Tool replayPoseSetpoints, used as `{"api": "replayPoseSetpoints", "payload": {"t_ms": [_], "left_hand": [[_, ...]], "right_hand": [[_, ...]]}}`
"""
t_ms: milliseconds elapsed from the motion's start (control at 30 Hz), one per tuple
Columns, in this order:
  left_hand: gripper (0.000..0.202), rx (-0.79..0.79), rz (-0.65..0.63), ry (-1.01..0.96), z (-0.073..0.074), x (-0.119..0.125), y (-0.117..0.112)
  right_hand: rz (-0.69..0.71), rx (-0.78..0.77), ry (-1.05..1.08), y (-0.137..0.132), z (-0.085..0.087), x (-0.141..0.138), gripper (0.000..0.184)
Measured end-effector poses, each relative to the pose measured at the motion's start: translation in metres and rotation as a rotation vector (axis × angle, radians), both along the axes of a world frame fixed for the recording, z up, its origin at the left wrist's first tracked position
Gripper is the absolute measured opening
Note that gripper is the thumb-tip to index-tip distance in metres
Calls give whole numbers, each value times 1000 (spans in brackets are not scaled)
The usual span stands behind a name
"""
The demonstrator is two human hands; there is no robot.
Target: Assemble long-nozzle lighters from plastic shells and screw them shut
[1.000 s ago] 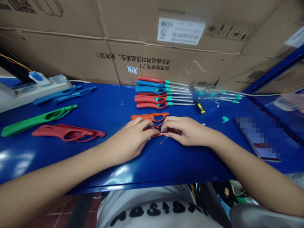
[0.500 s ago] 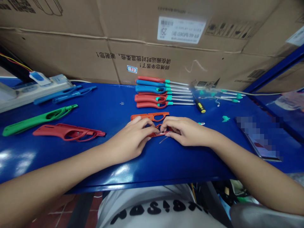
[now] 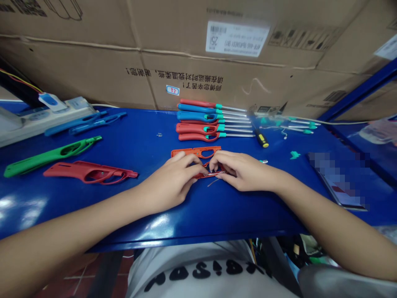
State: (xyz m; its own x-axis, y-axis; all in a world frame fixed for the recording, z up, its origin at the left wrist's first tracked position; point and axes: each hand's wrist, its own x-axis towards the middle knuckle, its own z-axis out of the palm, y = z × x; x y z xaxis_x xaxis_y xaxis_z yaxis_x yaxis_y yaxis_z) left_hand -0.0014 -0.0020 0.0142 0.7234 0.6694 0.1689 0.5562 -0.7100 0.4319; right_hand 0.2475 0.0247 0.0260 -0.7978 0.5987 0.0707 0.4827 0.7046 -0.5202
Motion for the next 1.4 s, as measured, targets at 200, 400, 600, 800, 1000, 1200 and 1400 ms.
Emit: {"api": "replayPoseSetpoints", "payload": {"t_ms": [200,400,600,800,1000,1200,1400], "left_hand": [[29,52,-23,27,1,1,0],[30,75,-18,38,1,0,0],[29,69,-21,36,1,0,1],[29,56,-22,20,2,0,1],[29,61,-23,33,2,-2,1],[29,64,-28,29,0,-2,3],[30,69,-27,23,1,-1,3]], "right_hand": [[35,35,-22,1,0,3,12],[46,35,-16,0,1,3,14],[45,30,-25,0,1,2,15],[56,38,-23,0,1,3,14],[56,11,-17,0,1,3,16],[51,23,-33,0,2,3,14],[52,41,-45,0,0,4,14]]}}
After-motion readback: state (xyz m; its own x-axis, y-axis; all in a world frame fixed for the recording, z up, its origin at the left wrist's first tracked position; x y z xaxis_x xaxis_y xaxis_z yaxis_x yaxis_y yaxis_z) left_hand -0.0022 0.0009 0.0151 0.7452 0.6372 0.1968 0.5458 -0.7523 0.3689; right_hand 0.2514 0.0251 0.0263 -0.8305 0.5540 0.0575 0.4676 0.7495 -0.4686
